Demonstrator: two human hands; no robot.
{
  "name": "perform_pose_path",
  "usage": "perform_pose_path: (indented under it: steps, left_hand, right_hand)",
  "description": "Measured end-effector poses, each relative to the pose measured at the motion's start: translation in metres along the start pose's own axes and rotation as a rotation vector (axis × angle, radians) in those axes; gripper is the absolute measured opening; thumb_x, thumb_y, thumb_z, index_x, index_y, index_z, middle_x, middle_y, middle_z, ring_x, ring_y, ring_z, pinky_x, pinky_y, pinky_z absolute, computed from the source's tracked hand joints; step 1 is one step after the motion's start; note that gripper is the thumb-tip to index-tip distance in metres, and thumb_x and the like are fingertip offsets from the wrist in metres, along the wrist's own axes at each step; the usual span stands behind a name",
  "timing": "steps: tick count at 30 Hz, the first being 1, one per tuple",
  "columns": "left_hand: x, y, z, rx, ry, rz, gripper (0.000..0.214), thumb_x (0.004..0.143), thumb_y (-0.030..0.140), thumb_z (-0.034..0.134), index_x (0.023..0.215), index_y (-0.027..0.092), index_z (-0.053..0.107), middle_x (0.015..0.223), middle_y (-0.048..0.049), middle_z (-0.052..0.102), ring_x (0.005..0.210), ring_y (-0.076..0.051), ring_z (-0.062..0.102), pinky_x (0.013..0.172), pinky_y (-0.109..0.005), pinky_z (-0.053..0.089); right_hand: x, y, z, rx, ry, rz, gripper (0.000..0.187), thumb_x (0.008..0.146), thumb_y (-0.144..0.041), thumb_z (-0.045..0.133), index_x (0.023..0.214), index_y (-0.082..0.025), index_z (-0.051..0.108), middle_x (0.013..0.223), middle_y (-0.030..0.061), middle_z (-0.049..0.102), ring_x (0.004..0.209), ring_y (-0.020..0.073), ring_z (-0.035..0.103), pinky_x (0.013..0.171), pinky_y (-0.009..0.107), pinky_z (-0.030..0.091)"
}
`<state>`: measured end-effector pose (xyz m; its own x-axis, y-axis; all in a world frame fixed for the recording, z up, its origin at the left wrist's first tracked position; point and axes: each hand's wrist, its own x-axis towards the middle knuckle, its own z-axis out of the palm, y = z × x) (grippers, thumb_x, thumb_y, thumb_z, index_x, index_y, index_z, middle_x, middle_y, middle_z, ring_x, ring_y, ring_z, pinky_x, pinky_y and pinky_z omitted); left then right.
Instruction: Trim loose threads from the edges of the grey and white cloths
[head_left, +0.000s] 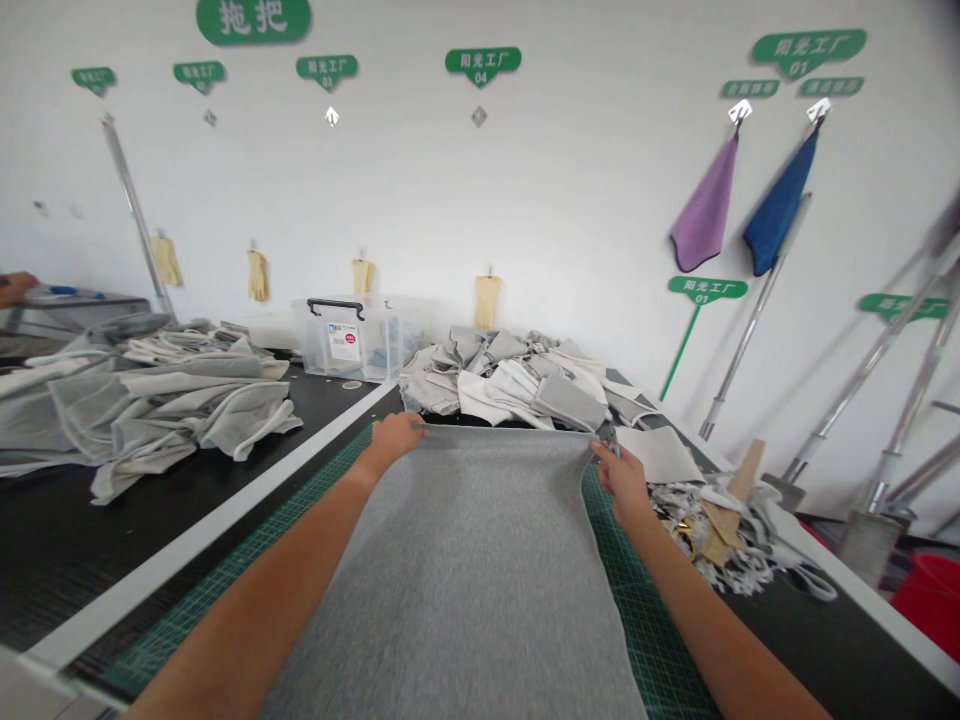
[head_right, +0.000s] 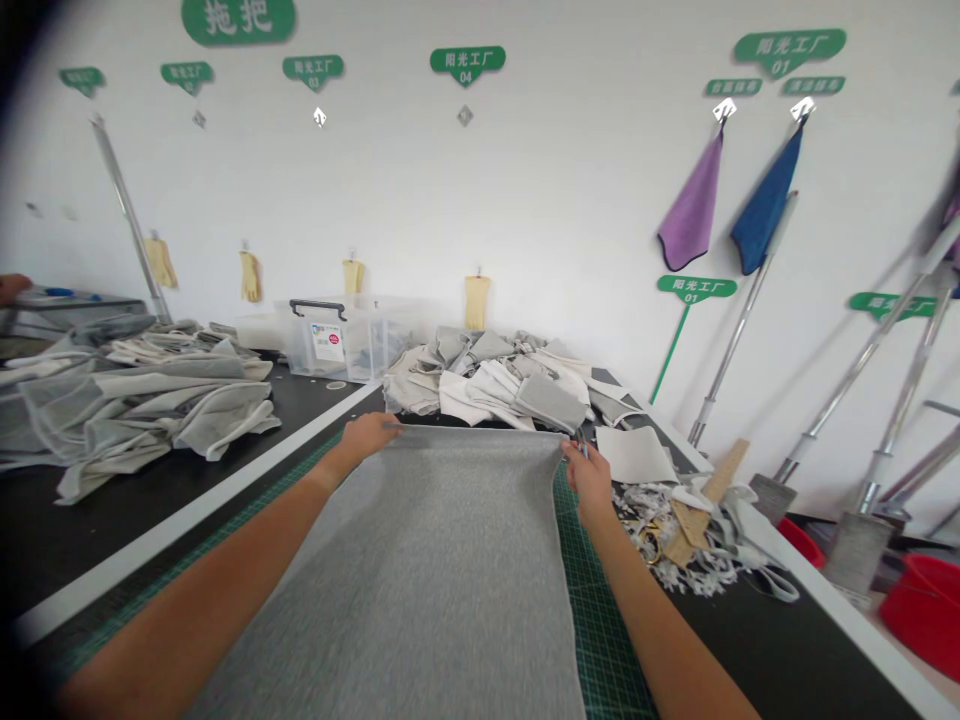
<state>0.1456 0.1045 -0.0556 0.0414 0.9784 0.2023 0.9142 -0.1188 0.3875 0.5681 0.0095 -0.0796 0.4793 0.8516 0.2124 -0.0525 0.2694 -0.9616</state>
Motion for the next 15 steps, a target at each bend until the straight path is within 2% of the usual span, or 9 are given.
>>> perform_pose_path:
  steps: [4,8,11,15]
  left_hand:
    - [0.005,-0.014,-0.013,-0.312,0.093,-0.028,0.026,0.079,0.04,0.067,0.096,0.023,0.077,0.089,-0.0093,0.073,0.091,-0.028,0.066,0.084,-0.036,0.045]
    - [0.006,-0.014,-0.023,-0.525,0.135,0.009,0.025,0.079,0.034,0.064,0.095,0.018,0.074,0.082,-0.0057,0.072,0.078,-0.02,0.065,0.073,-0.027,0.047]
    - [0.001,-0.002,-0.03,-0.686,0.15,-0.014,0.026,0.076,0.037,0.066,0.089,0.015,0.071,0.075,-0.0051,0.07,0.069,-0.018,0.062,0.066,-0.026,0.046]
    - [-0.017,0.03,-0.044,-0.795,0.089,0.08,0.032,0.076,0.043,0.068,0.092,0.015,0.072,0.082,-0.0055,0.072,0.073,-0.018,0.063,0.068,-0.026,0.046]
  right_hand:
    - [0.001,-0.018,0.002,-0.001,-0.012,-0.035,0.039,0.068,-0.045,0.081,0.086,-0.018,0.058,0.043,-0.0119,0.031,0.036,0.0051,0.024,0.036,0.02,0.013]
    - [0.003,-0.032,-0.002,-0.077,-0.085,-0.01,0.038,0.069,-0.045,0.08,0.08,-0.018,0.056,0.044,-0.0114,0.031,0.036,0.0047,0.023,0.036,0.02,0.012]
    - [0.006,-0.04,-0.007,-0.129,-0.082,0.002,0.034,0.07,-0.044,0.077,0.079,-0.018,0.057,0.043,-0.0112,0.03,0.035,0.0052,0.022,0.036,0.021,0.012]
    - [-0.001,-0.061,0.001,-0.185,0.002,-0.055,0.036,0.074,-0.043,0.072,0.097,-0.016,0.065,0.041,-0.01,0.033,0.036,0.0071,0.026,0.036,0.021,0.014]
